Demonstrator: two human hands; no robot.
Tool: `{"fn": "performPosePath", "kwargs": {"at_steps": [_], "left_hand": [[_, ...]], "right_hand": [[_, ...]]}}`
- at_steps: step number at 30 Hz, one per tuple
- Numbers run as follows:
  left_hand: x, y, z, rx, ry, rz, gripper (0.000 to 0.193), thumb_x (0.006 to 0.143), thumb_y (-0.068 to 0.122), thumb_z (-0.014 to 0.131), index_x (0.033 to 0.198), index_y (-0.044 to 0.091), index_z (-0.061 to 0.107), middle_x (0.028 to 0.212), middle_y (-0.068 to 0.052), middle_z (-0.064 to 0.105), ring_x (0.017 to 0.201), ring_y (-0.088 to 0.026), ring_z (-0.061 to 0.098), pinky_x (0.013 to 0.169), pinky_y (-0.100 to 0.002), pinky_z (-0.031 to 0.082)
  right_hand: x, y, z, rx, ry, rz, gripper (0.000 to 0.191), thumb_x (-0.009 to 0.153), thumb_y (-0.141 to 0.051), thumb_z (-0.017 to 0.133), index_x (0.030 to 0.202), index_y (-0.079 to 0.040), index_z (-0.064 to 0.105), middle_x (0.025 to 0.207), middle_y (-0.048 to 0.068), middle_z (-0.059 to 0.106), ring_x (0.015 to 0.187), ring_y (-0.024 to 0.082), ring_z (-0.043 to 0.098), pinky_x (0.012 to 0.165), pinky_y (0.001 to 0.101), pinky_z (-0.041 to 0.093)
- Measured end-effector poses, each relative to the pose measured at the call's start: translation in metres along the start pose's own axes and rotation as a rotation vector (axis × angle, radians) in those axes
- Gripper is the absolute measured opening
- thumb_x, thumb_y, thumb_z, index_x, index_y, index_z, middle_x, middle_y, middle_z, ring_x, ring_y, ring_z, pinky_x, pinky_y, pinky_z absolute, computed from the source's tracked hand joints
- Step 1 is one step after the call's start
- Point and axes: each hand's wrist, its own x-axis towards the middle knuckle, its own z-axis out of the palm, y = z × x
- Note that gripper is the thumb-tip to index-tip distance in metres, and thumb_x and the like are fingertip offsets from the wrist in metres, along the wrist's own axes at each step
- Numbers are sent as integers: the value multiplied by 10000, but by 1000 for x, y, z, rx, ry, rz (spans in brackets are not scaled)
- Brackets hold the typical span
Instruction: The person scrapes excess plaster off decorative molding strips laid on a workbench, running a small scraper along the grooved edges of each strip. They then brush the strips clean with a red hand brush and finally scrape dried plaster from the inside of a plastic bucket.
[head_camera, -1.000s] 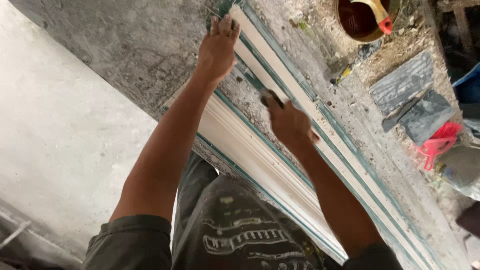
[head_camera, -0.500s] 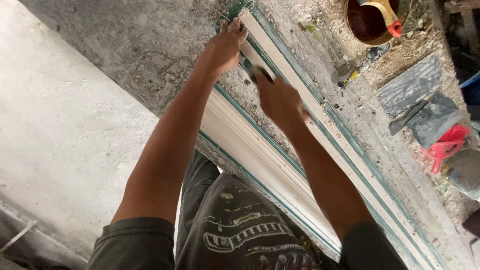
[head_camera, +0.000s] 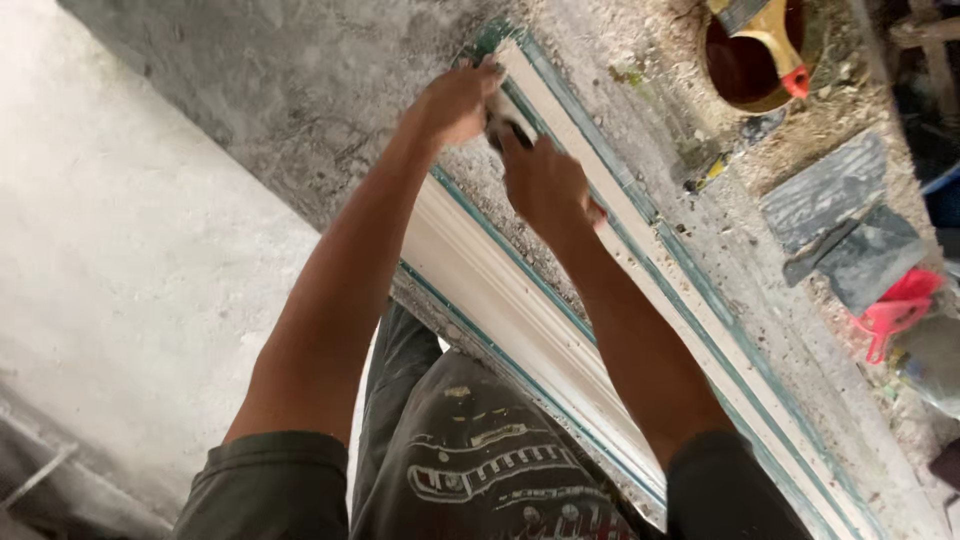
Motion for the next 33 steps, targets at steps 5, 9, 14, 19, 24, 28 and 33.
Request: {"fn": "performPosePath", "kwargs": {"at_steps": [5, 9, 14, 19, 24, 28, 33], "left_hand": [[8, -10, -17, -13, -69, -9, 747, 840, -177, 530, 1495, 180, 503, 1501, -81, 495, 1257, -339, 572, 970, -458, 522], [11, -9, -27, -126, -15, -71, 699, 794, -172, 592, 1362, 227, 675, 1304, -113, 667, 1123, -336, 663, 889, -430, 571], [19, -9, -40, 141, -45, 59, 495, 837, -59, 656, 1283, 148, 709, 1160, -177, 720, 999, -333, 711, 941, -421, 562], [27, -14, -45, 146, -6, 73, 279, 937, -82, 638, 1151, 55, 753, 1040, -215, 734, 948, -324, 739, 881, -450, 610], [34, -19, -42, -31, 222, 208, 175, 1021, 84, 622, 1142, 24, 734, 993, -256, 719, 907, -381, 729, 792, -508, 586], [43, -19, -45, -294, 158, 98, 236, 1070, 160, 585, 1024, -35, 711, 980, -209, 732, 884, -314, 769, 830, -461, 605], [49, -16, -47, 54, 278, 338, 180, 954, 75, 637, 1077, 34, 761, 931, -227, 729, 868, -396, 736, 719, -499, 590]], "right_hand": [[-45, 17, 11, -35, -159, 117, 489, 1055, -299, 443, 1543, -317, 414, 1105, 211, 613, 825, 417, 716, 651, 578, 581], [-16, -1, 5, -123, -145, 90, 498, 1052, -343, 439, 1545, -312, 376, 1150, 237, 598, 839, 439, 710, 649, 560, 600], [44, -39, -16, -110, -110, 38, 421, 1075, -209, 461, 1493, -260, 482, 1177, 206, 631, 934, 429, 717, 727, 530, 607], [18, -37, -19, -10, -125, 78, 539, 1044, -191, 448, 1561, -312, 357, 1121, 237, 601, 859, 423, 723, 665, 531, 606], [1, -35, -13, -53, -99, 125, 561, 1021, -184, 506, 1549, -311, 362, 1140, 212, 598, 831, 397, 729, 656, 516, 600], [35, -53, -12, -12, -86, 90, 586, 1038, -224, 495, 1585, -301, 300, 1107, 229, 593, 824, 406, 717, 645, 509, 607], [44, -58, -4, 9, 4, -7, 661, 953, -175, 544, 1577, -237, 335, 1077, 228, 599, 801, 388, 721, 659, 493, 604]]}}
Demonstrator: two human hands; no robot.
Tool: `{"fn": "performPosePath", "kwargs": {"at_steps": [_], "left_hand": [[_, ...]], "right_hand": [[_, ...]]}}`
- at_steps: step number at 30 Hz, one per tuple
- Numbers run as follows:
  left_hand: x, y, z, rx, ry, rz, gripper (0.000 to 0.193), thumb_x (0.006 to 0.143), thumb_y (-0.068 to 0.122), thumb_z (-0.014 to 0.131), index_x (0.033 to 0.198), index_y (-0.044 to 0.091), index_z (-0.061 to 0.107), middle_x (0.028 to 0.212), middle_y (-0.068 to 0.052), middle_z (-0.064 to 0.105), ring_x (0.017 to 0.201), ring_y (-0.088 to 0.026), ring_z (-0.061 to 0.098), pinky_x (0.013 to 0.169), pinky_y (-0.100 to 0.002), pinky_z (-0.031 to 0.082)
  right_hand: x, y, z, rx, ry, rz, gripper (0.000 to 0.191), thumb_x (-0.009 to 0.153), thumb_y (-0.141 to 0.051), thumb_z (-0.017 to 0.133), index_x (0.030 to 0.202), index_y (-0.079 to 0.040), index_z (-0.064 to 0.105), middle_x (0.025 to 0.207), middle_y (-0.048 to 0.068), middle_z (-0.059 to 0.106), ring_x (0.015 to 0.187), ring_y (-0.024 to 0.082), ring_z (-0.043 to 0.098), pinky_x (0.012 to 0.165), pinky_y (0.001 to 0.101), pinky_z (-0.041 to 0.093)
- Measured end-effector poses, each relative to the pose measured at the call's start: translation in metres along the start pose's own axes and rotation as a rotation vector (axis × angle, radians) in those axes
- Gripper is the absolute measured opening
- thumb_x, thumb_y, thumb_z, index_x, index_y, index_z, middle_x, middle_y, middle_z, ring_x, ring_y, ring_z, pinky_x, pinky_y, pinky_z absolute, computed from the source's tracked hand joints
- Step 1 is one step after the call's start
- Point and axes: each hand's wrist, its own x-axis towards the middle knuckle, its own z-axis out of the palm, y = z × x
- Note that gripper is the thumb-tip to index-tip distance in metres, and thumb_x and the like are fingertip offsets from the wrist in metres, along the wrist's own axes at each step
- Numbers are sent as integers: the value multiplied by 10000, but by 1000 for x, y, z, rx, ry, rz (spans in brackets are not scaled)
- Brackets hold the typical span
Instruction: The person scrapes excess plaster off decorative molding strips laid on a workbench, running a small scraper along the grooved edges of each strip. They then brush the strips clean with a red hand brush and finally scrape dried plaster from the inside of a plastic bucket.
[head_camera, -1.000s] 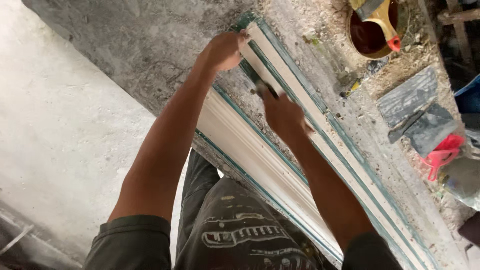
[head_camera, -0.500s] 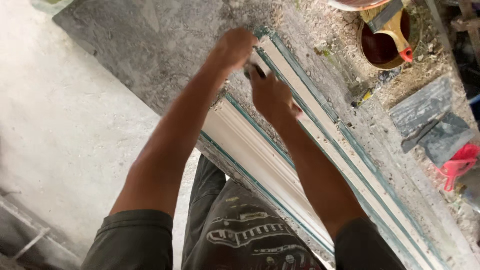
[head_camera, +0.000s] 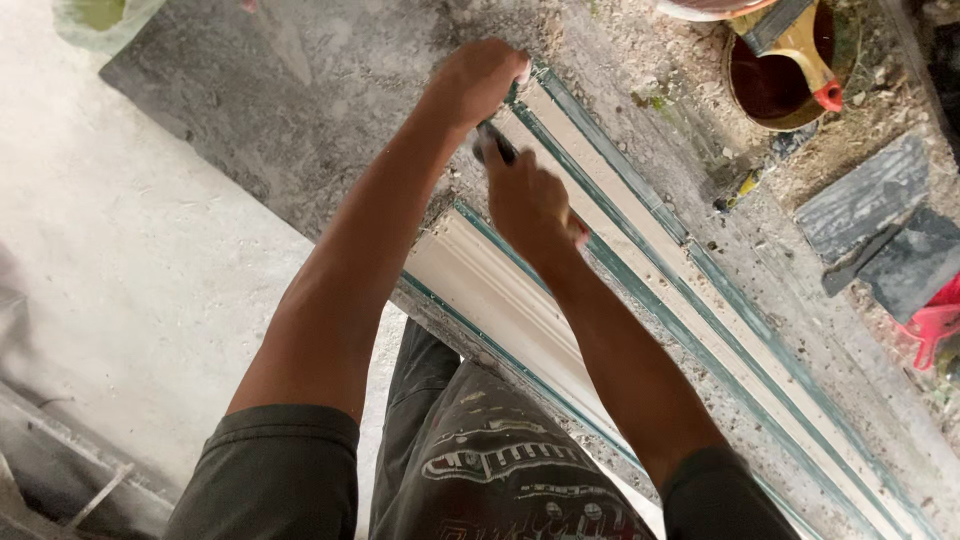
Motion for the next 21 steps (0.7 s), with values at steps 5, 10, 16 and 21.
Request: {"fn": "performPosePath", "kwargs": {"at_steps": [5, 10, 16, 21], "left_hand": [[5, -1, 4, 50, 43, -8, 178, 948, 49, 642, 1088, 40, 752, 881, -226, 726, 804, -397, 733, 675, -500, 587], [7, 3, 2, 33, -100, -74, 120, 956, 25, 624, 1025, 30, 721, 885, -214, 717, 841, -360, 748, 729, -468, 610], [8, 9, 3, 7, -91, -189, 122, 1006, 124, 617, 1018, 46, 709, 857, -235, 681, 750, -385, 713, 628, -522, 569], [12, 11, 13, 183, -148, -149, 147, 909, 86, 651, 1043, 77, 710, 946, -208, 703, 882, -400, 713, 696, -509, 591]], "right_hand": [[-4, 2, 4, 74, -92, 147, 528, 1053, -246, 471, 1564, -300, 351, 1084, 206, 594, 812, 385, 723, 656, 518, 599], [-6, 10, 2, 36, -20, 103, 495, 1070, -255, 471, 1557, -291, 387, 1079, 215, 601, 827, 401, 721, 662, 516, 599], [-5, 4, 3, 19, -85, 162, 567, 987, -204, 539, 1523, -315, 391, 1149, 229, 579, 846, 414, 719, 653, 535, 596], [-4, -2, 0, 28, -70, 104, 590, 983, -165, 560, 1540, -273, 396, 1157, 230, 596, 854, 406, 726, 653, 491, 622]]}}
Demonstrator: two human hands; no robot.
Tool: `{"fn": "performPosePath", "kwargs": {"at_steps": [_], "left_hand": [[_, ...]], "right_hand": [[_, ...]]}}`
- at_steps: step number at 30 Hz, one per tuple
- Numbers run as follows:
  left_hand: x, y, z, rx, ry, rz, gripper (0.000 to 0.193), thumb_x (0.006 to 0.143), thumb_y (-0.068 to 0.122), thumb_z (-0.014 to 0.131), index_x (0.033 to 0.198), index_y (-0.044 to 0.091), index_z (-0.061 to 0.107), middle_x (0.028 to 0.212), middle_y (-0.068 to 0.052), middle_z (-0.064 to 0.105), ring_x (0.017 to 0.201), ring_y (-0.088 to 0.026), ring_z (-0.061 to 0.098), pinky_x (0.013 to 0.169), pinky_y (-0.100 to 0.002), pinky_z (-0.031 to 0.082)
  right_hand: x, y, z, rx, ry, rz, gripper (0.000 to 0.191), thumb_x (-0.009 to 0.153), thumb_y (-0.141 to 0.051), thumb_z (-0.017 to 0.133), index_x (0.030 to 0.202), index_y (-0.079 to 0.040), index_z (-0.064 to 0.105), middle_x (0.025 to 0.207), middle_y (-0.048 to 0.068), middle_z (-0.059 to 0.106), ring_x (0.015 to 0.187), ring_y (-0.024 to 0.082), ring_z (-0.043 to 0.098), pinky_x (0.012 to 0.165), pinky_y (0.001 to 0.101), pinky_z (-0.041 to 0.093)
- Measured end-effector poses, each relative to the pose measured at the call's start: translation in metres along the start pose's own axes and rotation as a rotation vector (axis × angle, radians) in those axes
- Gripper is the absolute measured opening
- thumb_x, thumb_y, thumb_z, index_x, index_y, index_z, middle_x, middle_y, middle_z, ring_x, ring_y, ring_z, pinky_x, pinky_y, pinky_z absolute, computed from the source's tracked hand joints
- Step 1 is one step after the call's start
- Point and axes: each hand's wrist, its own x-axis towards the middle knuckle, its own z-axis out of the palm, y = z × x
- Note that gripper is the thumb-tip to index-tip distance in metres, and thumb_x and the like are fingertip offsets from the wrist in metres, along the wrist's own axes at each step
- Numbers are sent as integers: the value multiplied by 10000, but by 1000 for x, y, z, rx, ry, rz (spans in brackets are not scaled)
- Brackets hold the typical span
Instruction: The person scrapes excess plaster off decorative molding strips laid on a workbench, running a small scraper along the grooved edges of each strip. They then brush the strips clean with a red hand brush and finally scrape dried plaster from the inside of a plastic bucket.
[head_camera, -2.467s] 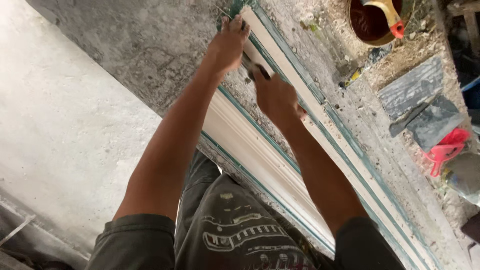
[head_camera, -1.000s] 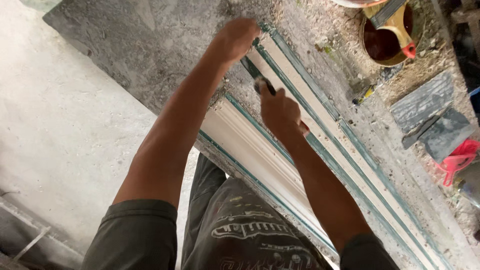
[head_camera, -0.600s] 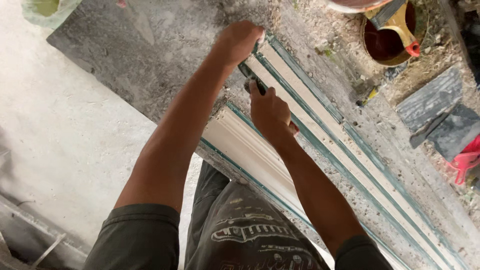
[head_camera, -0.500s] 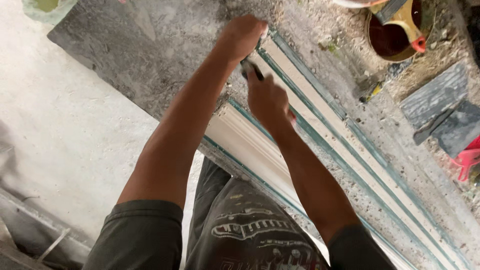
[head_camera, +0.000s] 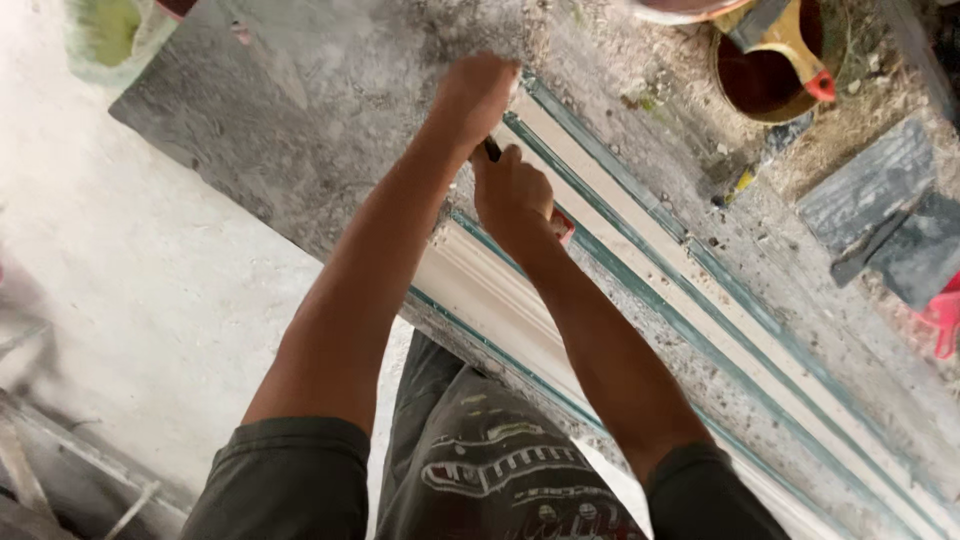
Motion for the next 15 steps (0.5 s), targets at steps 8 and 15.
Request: {"fn": "performPosePath", "kwargs": {"at_steps": [8, 15], "left_hand": [[-33, 13, 14, -56, 35, -29, 198, 1060, 68, 567, 1193, -18, 686, 1032, -264, 672, 968, -440, 654, 844, -587, 519], [-78, 91, 59, -53, 247, -89, 805, 992, 313, 688, 1611, 54, 243, 1585, -319, 230, 1456, -547, 231, 1137, -718, 270]], "right_hand": [[-145, 139, 58, 133, -253, 276, 451, 1075, -302, 440, 1525, -275, 449, 900, 192, 690, 699, 343, 715, 551, 488, 580], [-221, 294, 126, 565, 397, 530, 412, 1052, -375, 540, 1344, -92, 602, 806, 207, 709, 676, 364, 707, 574, 492, 550]]}}
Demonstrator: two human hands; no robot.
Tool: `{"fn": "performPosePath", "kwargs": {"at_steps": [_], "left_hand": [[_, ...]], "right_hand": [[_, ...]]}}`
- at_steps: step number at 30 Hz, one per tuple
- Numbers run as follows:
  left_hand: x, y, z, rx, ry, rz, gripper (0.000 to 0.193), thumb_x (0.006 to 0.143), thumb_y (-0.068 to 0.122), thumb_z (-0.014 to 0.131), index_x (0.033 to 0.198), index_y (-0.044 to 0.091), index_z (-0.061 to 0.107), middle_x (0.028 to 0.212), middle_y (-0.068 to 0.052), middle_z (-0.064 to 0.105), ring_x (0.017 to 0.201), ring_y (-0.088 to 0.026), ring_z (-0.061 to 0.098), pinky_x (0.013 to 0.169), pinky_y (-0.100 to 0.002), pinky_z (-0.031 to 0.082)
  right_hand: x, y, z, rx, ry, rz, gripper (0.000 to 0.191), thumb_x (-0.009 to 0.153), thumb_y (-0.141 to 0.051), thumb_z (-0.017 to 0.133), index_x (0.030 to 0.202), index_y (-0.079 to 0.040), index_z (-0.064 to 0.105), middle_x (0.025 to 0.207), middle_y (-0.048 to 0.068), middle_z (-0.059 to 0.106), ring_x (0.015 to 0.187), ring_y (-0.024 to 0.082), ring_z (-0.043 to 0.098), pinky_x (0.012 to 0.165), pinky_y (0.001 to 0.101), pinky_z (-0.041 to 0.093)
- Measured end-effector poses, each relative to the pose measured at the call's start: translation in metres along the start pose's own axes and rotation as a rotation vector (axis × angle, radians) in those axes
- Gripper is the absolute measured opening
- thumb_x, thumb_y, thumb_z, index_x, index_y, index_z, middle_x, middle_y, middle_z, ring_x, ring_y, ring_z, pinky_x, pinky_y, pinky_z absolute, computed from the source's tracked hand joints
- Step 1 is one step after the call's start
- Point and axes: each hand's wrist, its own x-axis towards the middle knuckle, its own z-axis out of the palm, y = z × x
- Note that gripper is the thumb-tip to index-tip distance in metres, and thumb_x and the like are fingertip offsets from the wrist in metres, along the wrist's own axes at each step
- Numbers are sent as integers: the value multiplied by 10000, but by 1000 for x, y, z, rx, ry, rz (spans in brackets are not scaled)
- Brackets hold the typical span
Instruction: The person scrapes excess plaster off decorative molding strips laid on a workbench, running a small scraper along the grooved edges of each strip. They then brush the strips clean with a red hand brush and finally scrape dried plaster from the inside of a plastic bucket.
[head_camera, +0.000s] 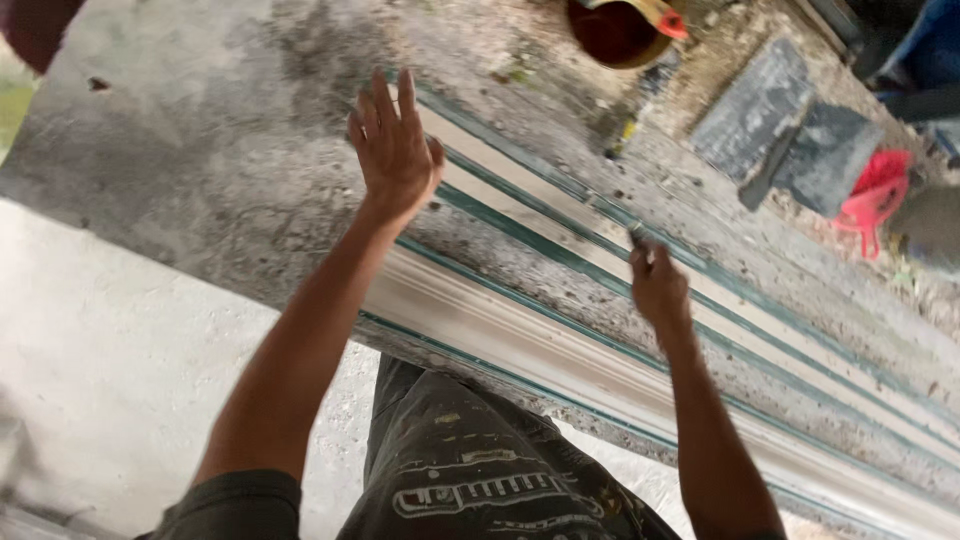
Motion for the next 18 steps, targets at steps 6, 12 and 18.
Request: {"fn": "performPosePath", "kwargs": {"at_steps": [6, 12, 18], "left_hand": [[-32, 42, 63, -41, -287, -131, 1269, 889, 845, 680, 1662, 192, -86, 1672, -300, -169, 1486, -602, -194, 1137, -817, 20], [-27, 42, 68, -58, -603, -267, 1416, 757, 924, 607, 1661, 191, -198, 1634, -316, -320, 1439, -622, -321, 1114, -837, -95], [-26, 41, 66, 0, -543, -229, 1452, 744, 946, 622, 1660, 182, -206, 1623, -335, -338, 1401, -637, -359, 1104, -847, -111]], "right_hand": [[49, 44, 7, -147, -154, -94, 381, 1059, -296, 549, 1386, -111, 613, 1013, 264, 718, 929, 474, 680, 800, 580, 535], [54, 69, -25, -294, -364, -151, 299, 1024, -292, 562, 1269, -182, 694, 1002, 176, 756, 874, 378, 720, 789, 532, 566], [59, 61, -34, 526, -307, 269, 507, 1020, -234, 519, 1526, -228, 492, 807, 133, 716, 561, 186, 638, 502, 363, 545]]}}
